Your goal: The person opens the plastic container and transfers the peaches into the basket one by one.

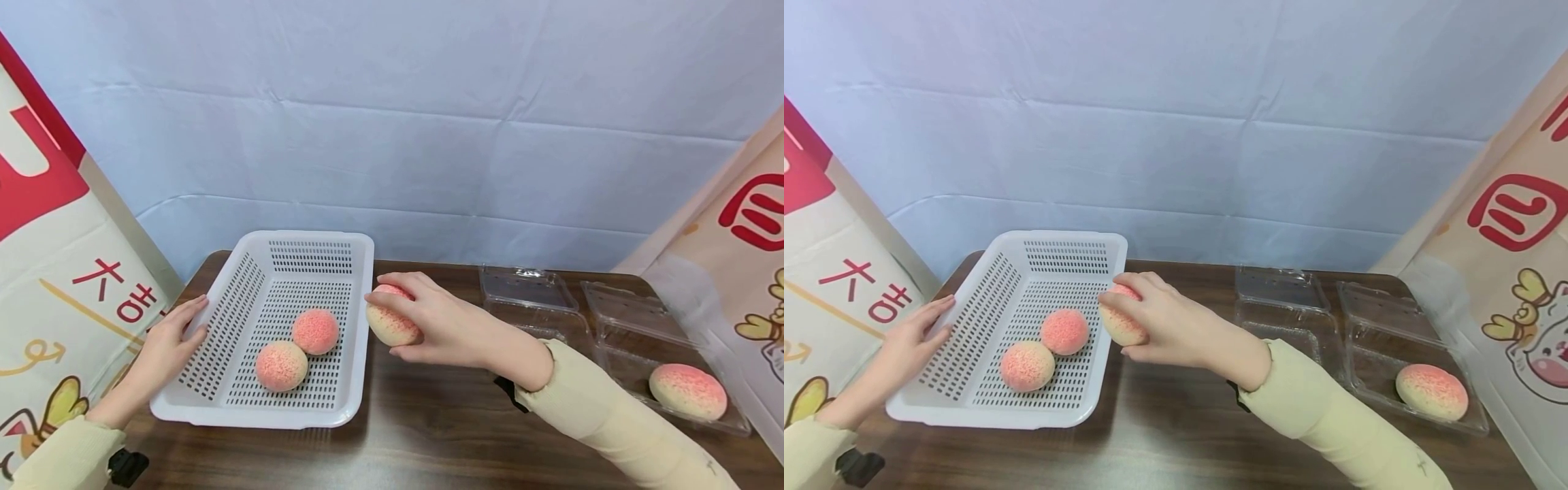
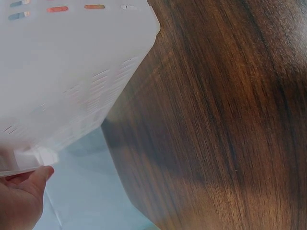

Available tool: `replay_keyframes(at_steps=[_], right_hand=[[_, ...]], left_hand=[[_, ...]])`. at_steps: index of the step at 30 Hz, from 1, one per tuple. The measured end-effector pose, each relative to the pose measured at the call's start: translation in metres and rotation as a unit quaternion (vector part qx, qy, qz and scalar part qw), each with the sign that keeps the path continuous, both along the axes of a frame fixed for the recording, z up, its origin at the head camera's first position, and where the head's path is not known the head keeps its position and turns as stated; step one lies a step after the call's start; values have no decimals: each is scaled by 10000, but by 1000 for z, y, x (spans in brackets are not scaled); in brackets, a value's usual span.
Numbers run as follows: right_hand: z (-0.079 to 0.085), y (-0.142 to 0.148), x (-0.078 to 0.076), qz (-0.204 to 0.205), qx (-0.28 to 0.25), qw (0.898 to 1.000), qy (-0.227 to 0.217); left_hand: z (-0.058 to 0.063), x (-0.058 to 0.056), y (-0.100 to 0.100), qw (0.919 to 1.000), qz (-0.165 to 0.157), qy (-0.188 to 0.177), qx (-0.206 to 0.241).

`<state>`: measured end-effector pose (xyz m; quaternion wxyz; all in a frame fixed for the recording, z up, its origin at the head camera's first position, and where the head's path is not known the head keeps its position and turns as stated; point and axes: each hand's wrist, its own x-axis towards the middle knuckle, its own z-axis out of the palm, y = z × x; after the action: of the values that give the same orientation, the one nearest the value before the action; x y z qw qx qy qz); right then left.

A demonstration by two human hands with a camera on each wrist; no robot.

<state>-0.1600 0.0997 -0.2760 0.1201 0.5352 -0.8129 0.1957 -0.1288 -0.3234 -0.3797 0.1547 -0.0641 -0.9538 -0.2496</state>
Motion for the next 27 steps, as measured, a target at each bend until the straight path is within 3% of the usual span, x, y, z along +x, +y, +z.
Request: replay_keyframes(at_steps=[13,27], right_hand=[[8,-13,1,134,84,9999,-45],[13,-33,-2,746,162,9970,108]], left_hand=[[-2,0,-1,10000,-29,51,-8],[2,3,2,10000,19,74,-42]])
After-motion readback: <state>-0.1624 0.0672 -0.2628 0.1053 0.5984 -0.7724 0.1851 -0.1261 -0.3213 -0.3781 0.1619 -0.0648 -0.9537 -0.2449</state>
